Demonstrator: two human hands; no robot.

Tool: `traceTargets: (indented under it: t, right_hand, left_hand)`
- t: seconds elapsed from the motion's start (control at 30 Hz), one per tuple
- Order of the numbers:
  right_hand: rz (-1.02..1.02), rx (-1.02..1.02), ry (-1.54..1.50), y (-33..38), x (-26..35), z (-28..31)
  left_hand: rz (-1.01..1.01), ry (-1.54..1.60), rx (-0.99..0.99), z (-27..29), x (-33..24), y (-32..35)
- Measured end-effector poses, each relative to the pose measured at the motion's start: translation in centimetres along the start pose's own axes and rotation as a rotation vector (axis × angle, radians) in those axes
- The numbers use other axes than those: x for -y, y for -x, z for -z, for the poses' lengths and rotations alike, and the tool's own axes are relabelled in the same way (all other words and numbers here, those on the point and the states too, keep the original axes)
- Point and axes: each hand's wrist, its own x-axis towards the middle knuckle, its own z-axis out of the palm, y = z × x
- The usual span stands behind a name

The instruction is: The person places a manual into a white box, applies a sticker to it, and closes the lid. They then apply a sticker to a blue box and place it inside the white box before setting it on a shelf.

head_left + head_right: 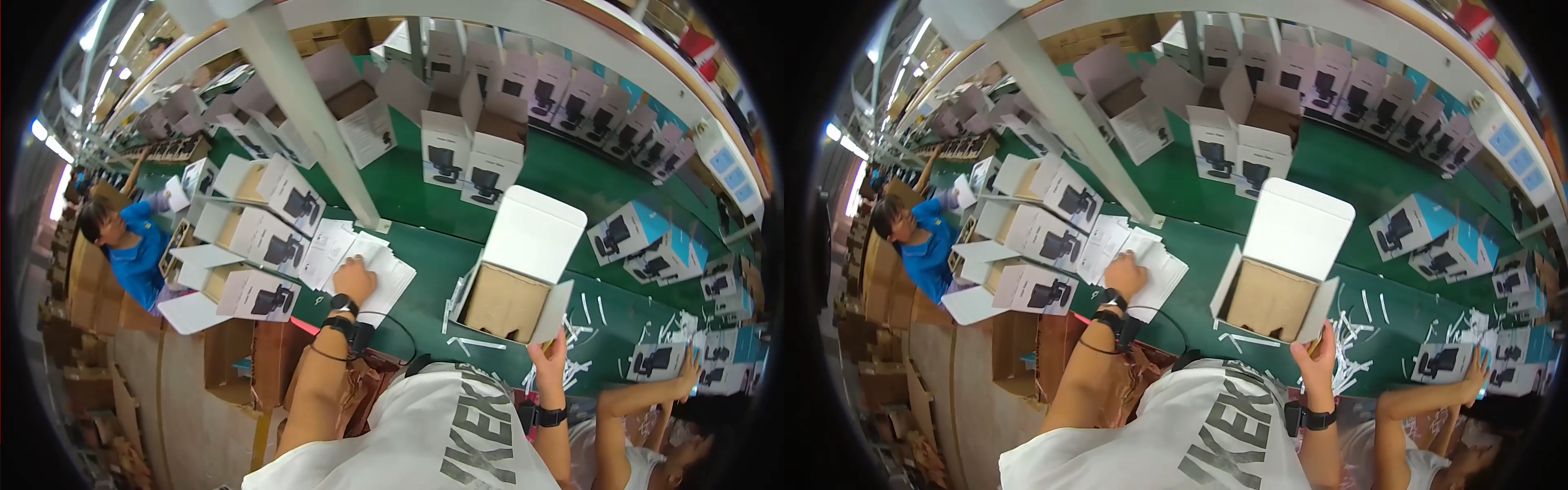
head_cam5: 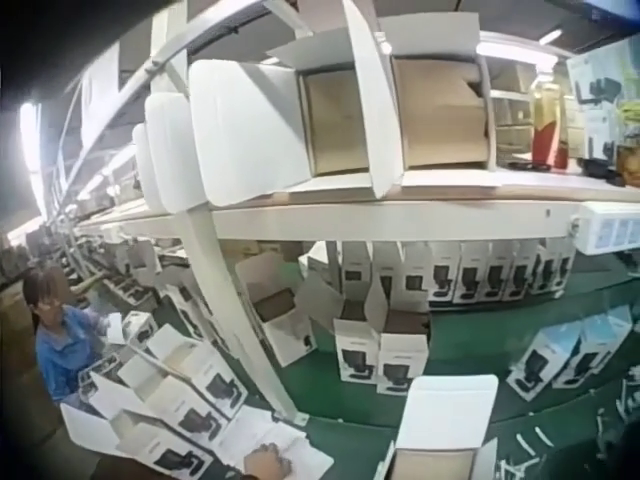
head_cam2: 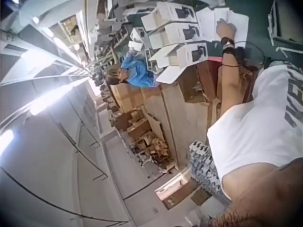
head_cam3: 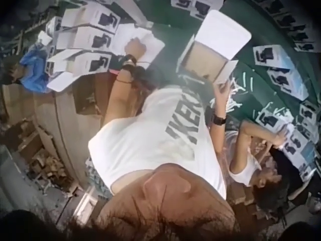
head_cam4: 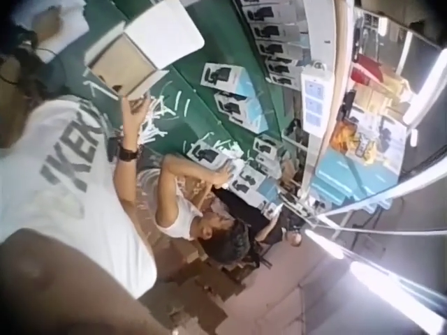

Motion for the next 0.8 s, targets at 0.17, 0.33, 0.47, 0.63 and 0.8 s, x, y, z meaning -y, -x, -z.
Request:
traceTargets:
  t: [0.17,0.33,0.47,0.63,0.8]
  right_hand:
    - [-0.389,0.050,-0.109,3.6,-2.0,3.6]
    - [-0.463,-0.063,-0.009,6.8,-5.4,3.4]
    - [-0.441,-0.014,0.038,5.7,-5.2,2.6]
    - [-0.340,-0.014,0.050,5.2,-5.3,2.5]
    - [-0.377,0.021,0.169,4.5,-3.5,3.1]
  left_hand:
    - [0.046,0.374,-0.280,3.3,1.5,2.3]
    - [-0.034,1.474,-0.602,17.1,-11.0,10.1]
    - [-0.638,1.102,-0.569,16.6,-14.9,11.7]
    - [-0.944,0.750,-0.513,15.2,-17.0,7.4]
    - [-0.674,1.018,-0.312,15.6,-16.8,9.6]
